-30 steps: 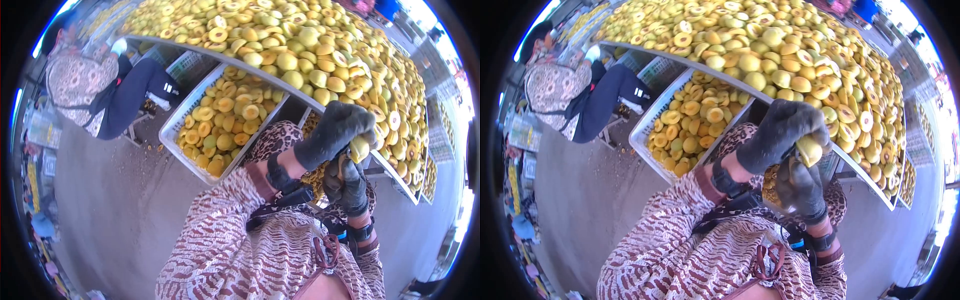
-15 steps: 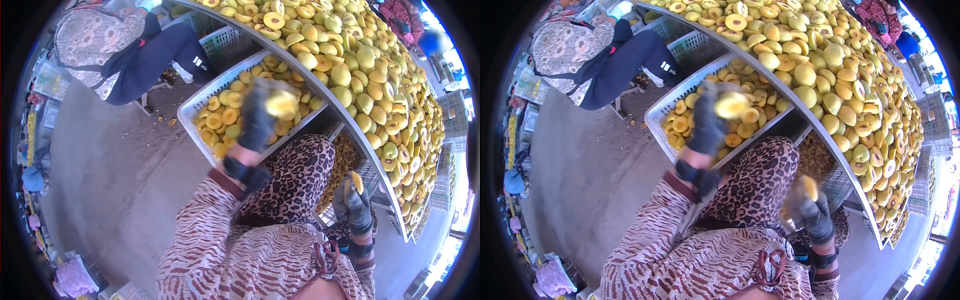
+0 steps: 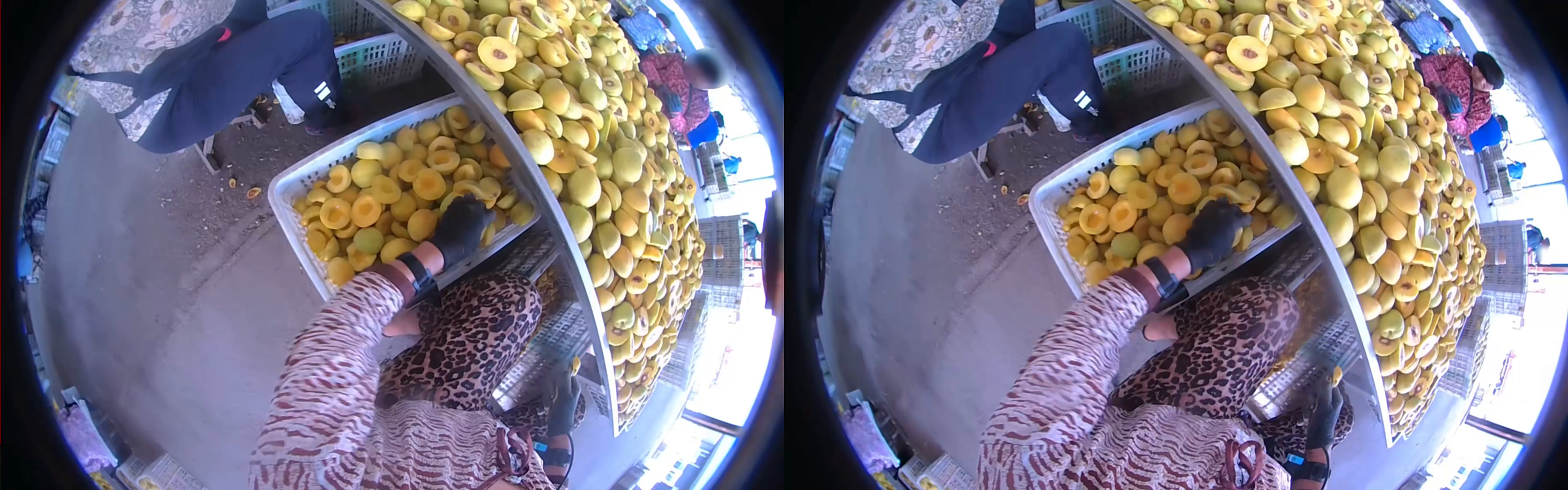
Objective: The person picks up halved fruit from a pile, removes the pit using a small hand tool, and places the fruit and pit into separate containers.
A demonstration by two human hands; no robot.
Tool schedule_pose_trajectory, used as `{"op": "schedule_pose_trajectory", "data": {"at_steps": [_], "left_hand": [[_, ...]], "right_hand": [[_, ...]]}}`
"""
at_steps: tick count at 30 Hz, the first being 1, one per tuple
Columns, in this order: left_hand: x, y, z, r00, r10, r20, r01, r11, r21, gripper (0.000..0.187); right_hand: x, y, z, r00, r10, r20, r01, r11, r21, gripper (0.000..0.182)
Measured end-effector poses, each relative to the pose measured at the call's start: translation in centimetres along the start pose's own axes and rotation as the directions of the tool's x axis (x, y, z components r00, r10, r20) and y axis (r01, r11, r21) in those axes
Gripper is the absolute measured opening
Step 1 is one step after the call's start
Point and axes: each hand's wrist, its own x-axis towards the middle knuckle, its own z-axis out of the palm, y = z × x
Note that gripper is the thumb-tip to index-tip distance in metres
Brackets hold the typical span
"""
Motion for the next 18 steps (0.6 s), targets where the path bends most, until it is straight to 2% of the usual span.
{"op": "schedule_pose_trajectory", "data": {"at_steps": [1, 2, 4, 6, 7, 8, 9, 10, 11, 12, 13, 14, 16, 17, 18], "left_hand": [[0.2, -0.8, 0.4, 0.992, -0.032, -0.123, 0.0, 0.969, -0.248, 0.026], [0.4, -2.0, 0.5, 0.993, -0.033, -0.111, 0.004, 0.966, -0.257, 0.026], [1.6, -5.1, 0.0, 0.967, 0.073, -0.245, -0.185, 0.861, -0.475, 0.027], [4.3, -5.6, -3.9, 0.924, -0.273, -0.268, 0.12, 0.871, -0.476, 0.032], [6.0, -7.1, -4.8, 0.882, -0.245, -0.402, 0.101, 0.932, -0.349, 0.037], [7.7, -8.6, -5.2, 0.825, -0.197, -0.53, 0.095, 0.973, -0.212, 0.043], [8.8, -9.4, -4.4, 0.824, -0.207, -0.528, 0.102, 0.97, -0.221, 0.043], [9.9, -9.9, -3.3, 0.848, -0.153, -0.508, 0.139, 0.988, -0.066, 0.051], [10.6, -10.4, -2.2, 0.873, -0.102, -0.477, 0.165, 0.982, 0.092, 0.061], [11.0, -10.3, -2.3, 0.873, -0.108, -0.476, 0.168, 0.982, 0.086, 0.061], [11.5, -9.9, -2.7, 0.959, -0.11, -0.26, 0.149, 0.98, 0.134, 0.064], [11.9, -9.8, -2.6, 0.993, -0.113, -0.025, 0.115, 0.978, 0.174, 0.066], [13.2, -10.9, -1.2, 0.996, -0.091, 0.001, 0.089, 0.975, 0.206, 0.067], [14.2, -11.3, -0.9, 0.998, -0.059, 0.015, 0.054, 0.967, 0.248, 0.067], [14.5, -11.6, -0.3, 0.998, -0.058, 0.026, 0.05, 0.968, 0.245, 0.067]], "right_hand": [[-0.3, -0.5, -0.3, 0.996, 0.008, -0.094, -0.01, 1.0, -0.018, 0.031], [-0.8, -0.5, -0.6, 0.982, 0.021, -0.189, -0.027, 0.999, -0.031, 0.031], [-0.9, -0.4, -1.6, 0.983, 0.053, -0.179, -0.059, 0.998, -0.03, 0.028], [-0.9, -1.2, -1.5, 0.983, 0.057, -0.177, -0.076, 0.992, -0.099, 0.027], [-0.8, -1.2, -0.8, 0.981, 0.066, -0.183, -0.087, 0.991, -0.105, 0.027], [-0.5, -1.1, 0.6, 0.97, -0.01, -0.243, -0.023, 0.991, -0.133, 0.03], [0.0, -0.8, 1.3, 0.951, -0.089, -0.295, 0.04, 0.985, -0.167, 0.034], [0.5, 0.0, 0.9, 0.952, -0.088, -0.293, 0.037, 0.984, -0.176, 0.034], [0.9, 1.2, 0.1, 0.962, -0.184, -0.201, 0.11, 0.937, -0.331, 0.032], [1.4, 1.6, -0.4, 0.96, -0.263, -0.095, 0.19, 0.862, -0.469, 0.03], [1.0, 0.0, -0.1, 0.994, -0.001, -0.11, -0.027, 0.968, -0.25, 0.025], [1.3, 0.0, -0.3, 0.993, 0.005, -0.116, -0.035, 0.966, -0.255, 0.025], [1.6, 0.8, -1.2, 0.982, 0.157, -0.102, -0.171, 0.973, -0.155, 0.023], [2.1, 2.1, -1.9, 0.993, 0.089, -0.081, -0.1, 0.986, -0.135, 0.021], [2.2, 1.5, -1.4, 0.991, 0.099, -0.085, -0.11, 0.985, -0.133, 0.021]]}}
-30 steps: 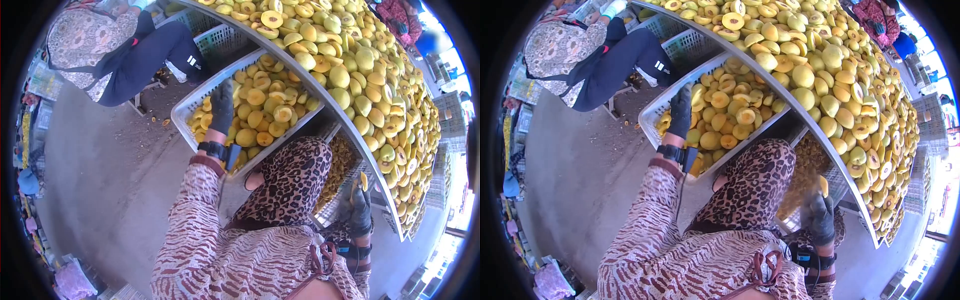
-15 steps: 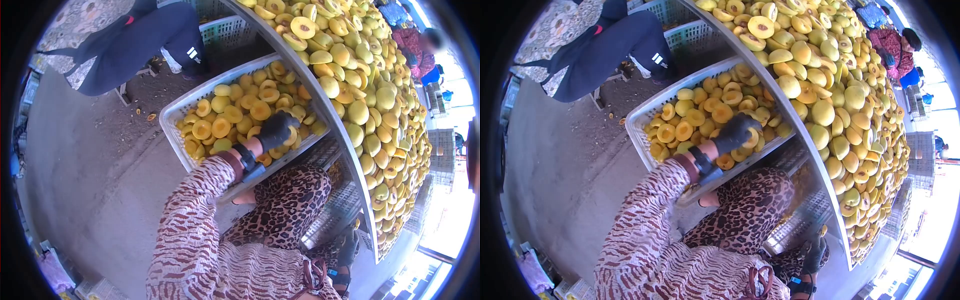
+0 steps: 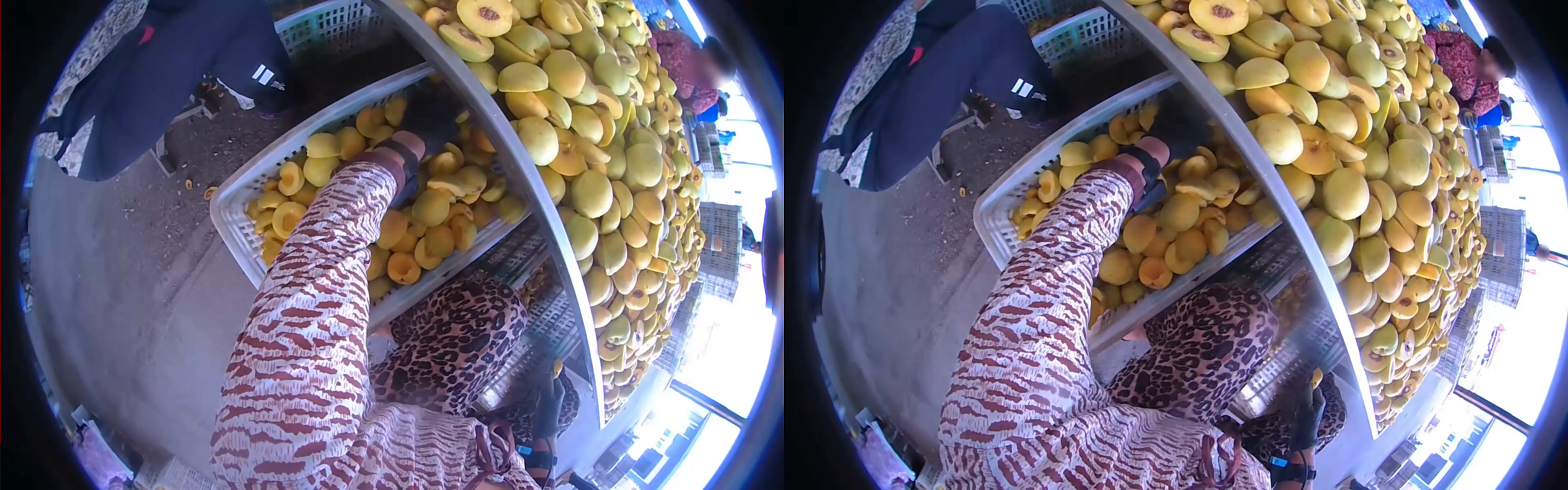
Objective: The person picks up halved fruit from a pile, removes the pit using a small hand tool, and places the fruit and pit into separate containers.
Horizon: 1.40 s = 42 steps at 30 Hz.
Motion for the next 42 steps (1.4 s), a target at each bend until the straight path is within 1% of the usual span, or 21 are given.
{"op": "schedule_pose_trajectory", "data": {"at_steps": [3, 5, 7, 8, 9, 10, 12, 13, 16, 20, 22, 24, 25, 26, 27, 28, 30, 36, 37, 40, 42], "left_hand": [[-0.2, -0.2, 0.0, 0.992, 0.038, -0.118, -0.027, 0.995, 0.098, 0.054], [-0.4, 1.9, -2.5, 0.997, 0.003, 0.077, 0.013, 0.98, -0.2, 0.045], [-4.4, 7.9, -4.3, 0.978, 0.207, 0.008, -0.194, 0.93, -0.314, 0.033], [-6.8, 10.2, -3.6, 0.863, 0.379, -0.335, -0.459, 0.866, -0.201, 0.029], [-8.0, 11.5, -2.5, 0.602, 0.517, -0.609, -0.652, 0.758, -0.002, 0.026], [-7.4, 11.5, -1.6, 0.606, 0.522, -0.6, -0.65, 0.76, 0.005, 0.026], [-5.4, 11.1, 0.7, 0.894, 0.378, -0.242, -0.436, 0.859, -0.268, 0.026], [-4.0, 9.8, 1.7, 0.93, 0.349, -0.115, -0.368, 0.872, -0.322, 0.028], [-4.7, 9.6, -1.6, 0.922, 0.382, 0.062, -0.345, 0.883, -0.32, 0.03], [-8.7, 9.8, 1.1, 0.861, 0.441, -0.253, -0.448, 0.894, 0.034, 0.045], [-7.3, 9.6, 0.3, 0.875, 0.468, -0.123, -0.465, 0.884, 0.054, 0.048], [-4.2, 10.3, -0.5, 0.912, 0.295, 0.285, -0.297, 0.954, -0.036, 0.049], [-2.7, 10.4, -1.1, 0.908, 0.316, 0.275, -0.319, 0.947, -0.035, 0.049], [-1.8, 9.7, -1.6, 0.888, 0.281, 0.364, -0.233, 0.957, -0.171, 0.049], [-1.8, 8.6, -2.1, 0.853, 0.243, 0.462, -0.113, 0.95, -0.291, 0.049], [-2.8, 7.7, -2.8, 0.803, 0.207, 0.559, 0.033, 0.921, -0.387, 0.05], [-8.9, 7.1, -4.1, 0.937, 0.343, 0.066, -0.349, 0.928, 0.134, 0.059], [-11.8, 7.1, -2.2, 0.985, 0.17, 0.021, -0.171, 0.963, 0.208, 0.071], [-9.8, 7.9, -2.7, 0.989, 0.1, 0.112, -0.118, 0.978, 0.17, 0.069], [-8.8, 9.1, -1.1, 0.972, 0.04, 0.233, -0.089, 0.975, 0.204, 0.063], [-11.6, 9.3, -0.2, 0.99, 0.142, 0.014, -0.142, 0.974, 0.179, 0.059]], "right_hand": [[0.2, -0.7, 1.7, 0.999, 0.047, 0.007, -0.048, 0.994, 0.102, 0.02], [1.3, 0.9, 1.5, 0.999, 0.025, -0.047, -0.024, 1.0, 0.019, 0.019], [1.0, 0.1, 2.3, 0.999, 0.049, -0.02, -0.047, 0.997, 0.068, 0.018], [1.2, -0.2, 2.7, 0.998, 0.065, 0.015, -0.066, 0.993, 0.095, 0.018], [1.3, 0.1, 3.2, 0.995, 0.09, -0.042, -0.086, 0.991, 0.103, 0.019], [1.6, 0.1, 3.5, 0.995, 0.092, -0.032, -0.088, 0.99, 0.109, 0.019], [1.6, -0.3, 3.4, 0.995, 0.097, -0.003, -0.097, 0.995, 0.004, 0.017], [1.5, -0.3, 3.2, 0.994, 0.113, -0.015, -0.113, 0.994, 0.007, 0.017], [0.2, 0.4, 2.4, 0.997, 0.069, -0.019, -0.068, 0.997, 0.047, 0.015], [1.2, 1.6, 2.9, 0.995, 0.064, -0.074, -0.051, 0.984, 0.168, 0.014], [1.1, 1.5, 3.3, 0.995, 0.076, 0.065, -0.093, 0.947, 0.307, 0.013], [2.1, 1.0, 3.9, 0.998, 0.004, 0.068, -0.022, 0.963, 0.268, 0.011], [2.3, 1.1, 3.5, 0.946, -0.322, 0.041, 0.325, 0.939, -0.112, 0.013], [2.1, 1.3, 3.1, 0.803, -0.579, 0.142, 0.569, 0.674, -0.47, 0.017], [1.4, 0.4, 3.2, 0.954, -0.3, 0.033, 0.301, 0.938, -0.175, 0.014], [1.2, 1.2, 2.6, 0.957, -0.287, 0.045, 0.29, 0.94, -0.178, 0.014], [1.7, 3.2, 1.5, 0.997, -0.059, 0.047, 0.055, 0.994, 0.091, 0.015], [1.8, 2.3, 2.9, 0.992, -0.073, 0.1, 0.066, 0.995, 0.076, 0.011], [2.7, 3.3, 3.3, 0.885, -0.45, 0.12, 0.466, 0.864, -0.191, 0.013], [2.4, 2.6, 3.6, 0.958, -0.268, 0.105, 0.275, 0.96, -0.057, 0.013], [2.7, 6.2, 3.3, 0.959, -0.269, 0.094, 0.276, 0.958, -0.077, 0.013]]}}
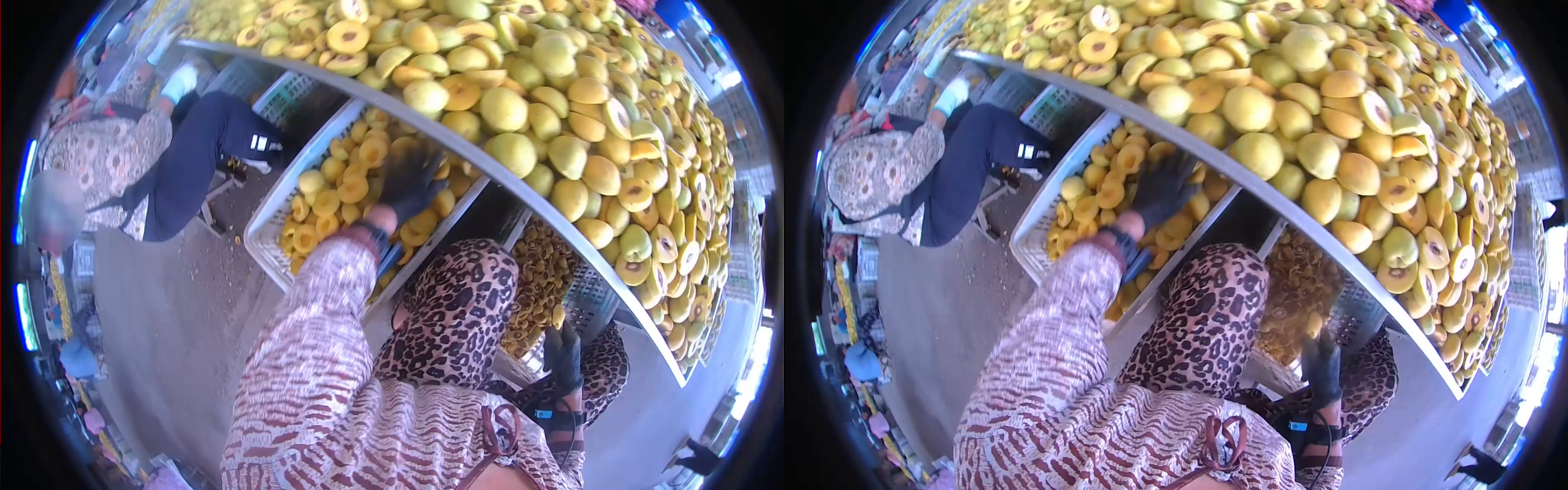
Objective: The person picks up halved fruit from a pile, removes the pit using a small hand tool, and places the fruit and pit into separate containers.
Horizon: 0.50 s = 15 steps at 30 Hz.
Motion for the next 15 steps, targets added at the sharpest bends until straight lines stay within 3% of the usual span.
{"op": "schedule_pose_trajectory", "data": {"at_steps": [2, 3, 4, 6, 7, 9, 10, 11, 12, 13, 15], "left_hand": [[-2.4, -0.7, 1.0, 0.998, -0.036, 0.056, 0.027, 0.988, 0.151, 0.059], [-2.6, -1.1, 1.1, 0.999, 0.005, 0.053, -0.014, 0.985, 0.171, 0.058], [-1.0, -1.1, 0.3, 0.998, 0.047, 0.036, -0.052, 0.984, 0.171, 0.058], [0.5, -0.3, -1.3, 0.979, -0.096, 0.178, 0.107, 0.993, -0.052, 0.055], [1.8, 0.7, -2.5, 0.984, -0.069, 0.162, 0.077, 0.996, -0.047, 0.055], [4.7, 3.1, -4.1, 0.894, -0.222, 0.389, 0.167, 0.971, 0.17, 0.059], [3.4, 3.9, -1.6, 0.965, -0.184, 0.185, 0.137, 0.961, 0.241, 0.06], [0.7, 2.4, 2.8, 0.997, 0.07, -0.012, -0.067, 0.98, 0.185, 0.059], [-1.1, 2.6, 3.3, 0.998, 0.068, 0.001, -0.067, 0.983, 0.17, 0.059], [-2.1, 3.3, 1.8, 0.998, 0.002, 0.064, -0.012, 0.988, 0.153, 0.061], [-4.7, 2.3, 1.4, 0.997, 0.052, 0.053, -0.06, 0.984, 0.167, 0.061]], "right_hand": [[-0.4, 2.5, 0.4, 0.999, 0.036, -0.019, -0.035, 0.996, 0.087, 0.013], [0.2, 4.0, 1.3, 0.998, -0.035, -0.046, 0.039, 0.995, 0.089, 0.016], [0.4, 3.1, 1.5, 1.0, 0.008, -0.001, -0.008, 1.0, -0.017, 0.019], [1.1, 1.1, 1.9, 0.993, -0.118, 0.021, 0.118, 0.993, 0.02, 0.014], [0.8, 0.6, 2.0, 0.992, -0.127, -0.009, 0.127, 0.991, 0.033, 0.014], [0.7, 0.0, 1.4, 0.968, -0.237, -0.086, 0.245, 0.964, 0.1, 0.015], [0.5, 0.4, 1.3, 0.966, -0.229, -0.118, 0.242, 0.964, 0.11, 0.015], [0.3, 0.8, 1.1, 0.983, -0.146, -0.113, 0.165, 0.969, 0.181, 0.016], [0.1, 1.3, 0.8, 0.993, -0.069, -0.099, 0.092, 0.964, 0.25, 0.016], [0.1, 1.8, 0.6, 0.987, -0.065, -0.147, 0.088, 0.983, 0.158, 0.018], [-0.1, 1.0, -0.1, 0.955, -0.128, -0.267, 0.166, 0.978, 0.129, 0.017]]}}
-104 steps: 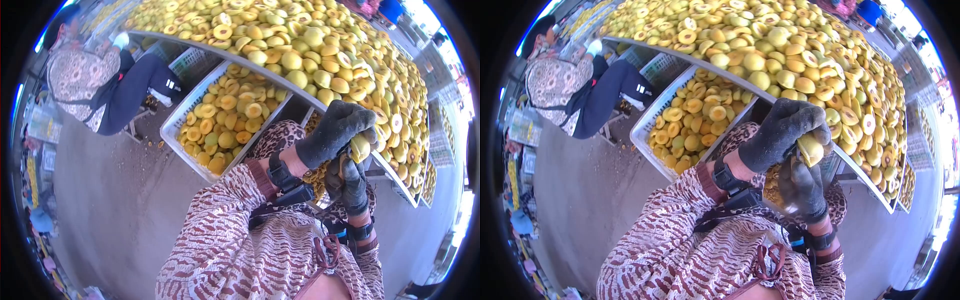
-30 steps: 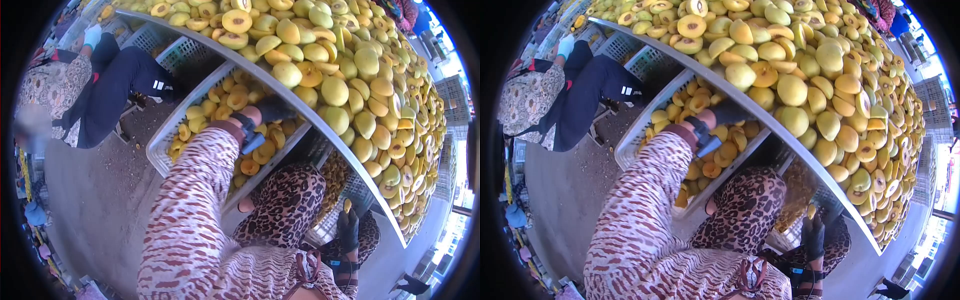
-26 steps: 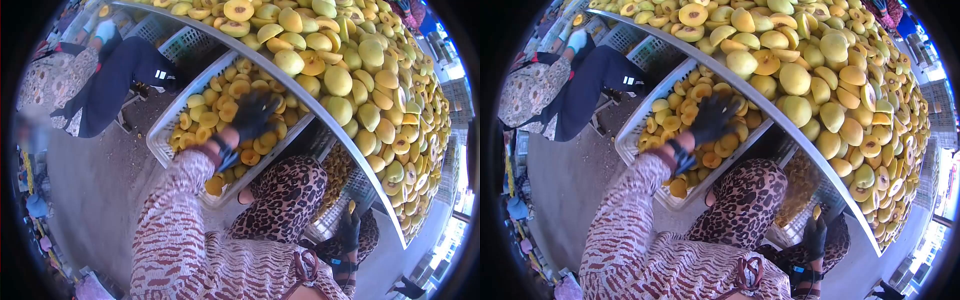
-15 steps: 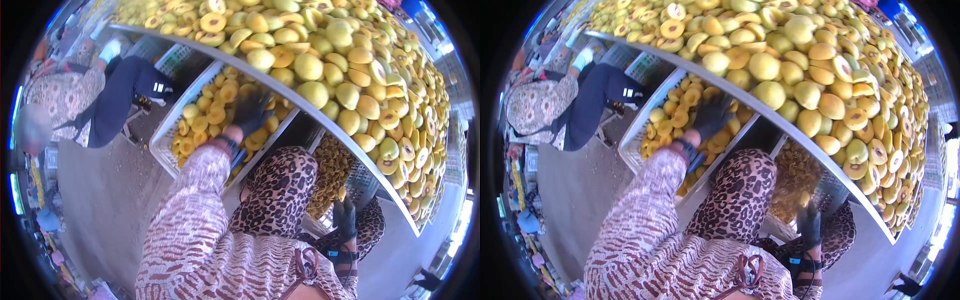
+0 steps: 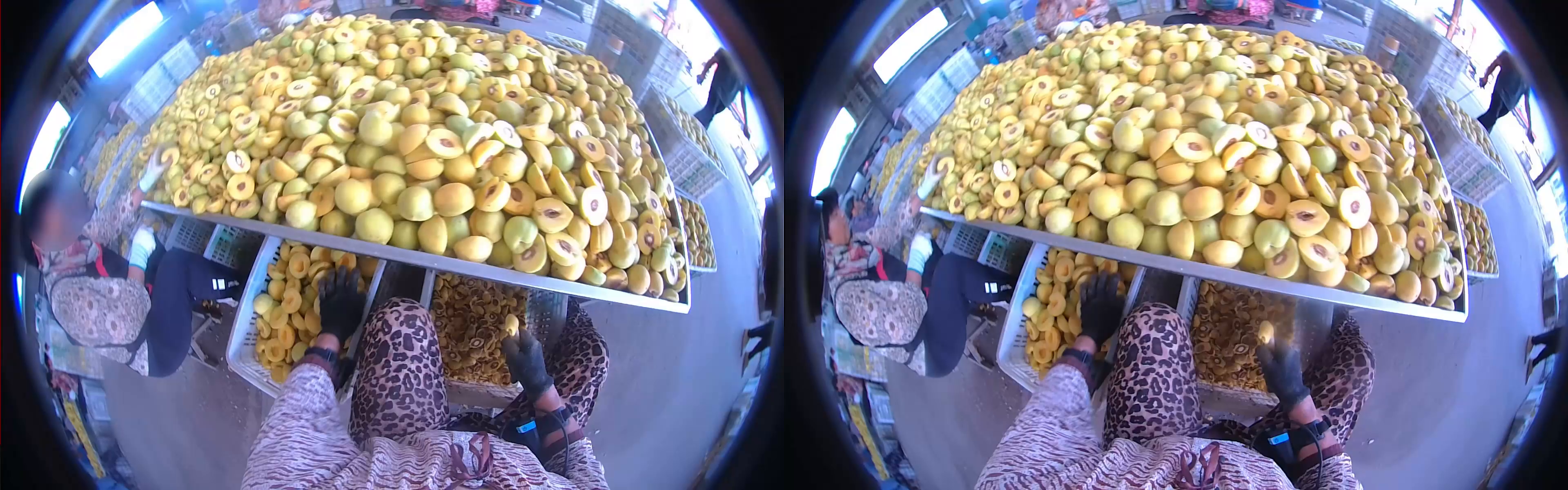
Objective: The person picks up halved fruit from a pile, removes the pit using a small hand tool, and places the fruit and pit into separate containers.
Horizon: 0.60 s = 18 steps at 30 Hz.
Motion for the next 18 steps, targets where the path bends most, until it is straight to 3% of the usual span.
{"op": "schedule_pose_trajectory", "data": {"at_steps": [1, 3, 5, 6, 7, 8, 9, 10, 11, 12, 13, 15, 16, 17, 18], "left_hand": [[-0.3, 0.0, -0.6, 1.0, 0.028, -0.011, -0.028, 0.999, 0.018, 0.061], [0.1, -0.1, -2.0, 0.988, 0.02, 0.15, -0.028, 0.998, 0.054, 0.058], [2.7, -1.7, -0.9, 0.993, 0.078, 0.09, -0.089, 0.988, 0.126, 0.053], [4.9, -5.4, 2.1, 0.97, 0.163, 0.18, -0.134, 0.978, -0.16, 0.046], [6.1, -7.4, 3.2, 0.934, 0.254, 0.25, -0.126, 0.891, -0.436, 0.04], [6.4, -4.7, -2.0, 0.975, -0.058, 0.213, 0.132, 0.927, -0.352, 0.03], [6.5, -3.3, -5.4, 0.98, -0.05, 0.195, 0.115, 0.935, -0.336, 0.03], [6.1, -1.7, -7.7, 0.979, -0.159, -0.13, 0.106, 0.933, -0.345, 0.025], [5.3, 0.3, -9.8, 0.868, -0.25, -0.428, 0.088, 0.928, -0.362, 0.022], [5.1, 3.1, -12.6, 0.846, -0.166, -0.506, -0.051, 0.921, -0.387, 0.019], [5.2, 6.4, -15.0, 0.803, -0.087, -0.589, -0.207, 0.887, -0.413, 0.017], [7.2, 12.0, -18.1, 0.672, 0.112, -0.732, -0.378, 0.902, -0.21, 0.02], [8.4, 14.3, -19.3, 0.701, 0.192, -0.686, -0.427, 0.885, -0.189, 0.032], [10.2, 15.9, -19.0, 0.672, 0.191, -0.716, -0.459, 0.865, -0.201, 0.032], [11.8, 16.7, -17.9, 0.731, 0.326, -0.599, -0.457, 0.887, -0.074, 0.039]], "right_hand": [[0.3, -1.1, 0.0, 0.992, -0.087, -0.093, 0.086, 0.996, -0.024, 0.016], [0.8, -4.3, 0.3, 0.974, -0.097, -0.205, 0.111, 0.992, 0.058, 0.017], [0.7, -2.9, 1.0, 0.949, -0.091, -0.302, 0.134, 0.983, 0.126, 0.019], [1.3, 0.8, 2.3, 0.991, -0.127, -0.031, 0.117, 0.967, -0.228, 0.019], [1.1, 3.1, 2.8, 0.966, -0.057, 0.251, 0.189, 0.819, -0.542, 0.019], [-0.1, 2.7, 1.7, 0.914, -0.026, 0.405, 0.239, 0.841, -0.486, 0.025], [0.3, 2.0, 2.0, 0.919, -0.046, 0.391, 0.243, 0.848, -0.471, 0.025], [0.4, 1.5, 2.1, 0.965, -0.087, 0.247, 0.174, 0.917, -0.358, 0.026], [0.1, 1.2, 2.1, 0.992, -0.091, 0.091, 0.11, 0.966, -0.233, 0.028], [0.4, 0.1, 2.0, 0.995, 0.068, 0.08, -0.066, 0.998, -0.025, 0.033], [0.2, -0.5, 2.4, 0.997, -0.061, 0.042, 0.064, 0.994, -0.084, 0.043], [1.0, 1.4, 3.8, 0.977, -0.138, 0.162, 0.162, 0.976, -0.148, 0.043], [1.5, 3.1, 5.0, 0.944, -0.258, 0.203, 0.305, 0.919, -0.25, 0.042], [1.8, 2.2, 4.5, 0.961, -0.225, 0.16, 0.252, 0.952, -0.176, 0.04], [1.1, 1.1, 4.0, 0.971, -0.189, 0.145, 0.202, 0.976, -0.08, 0.039]]}}
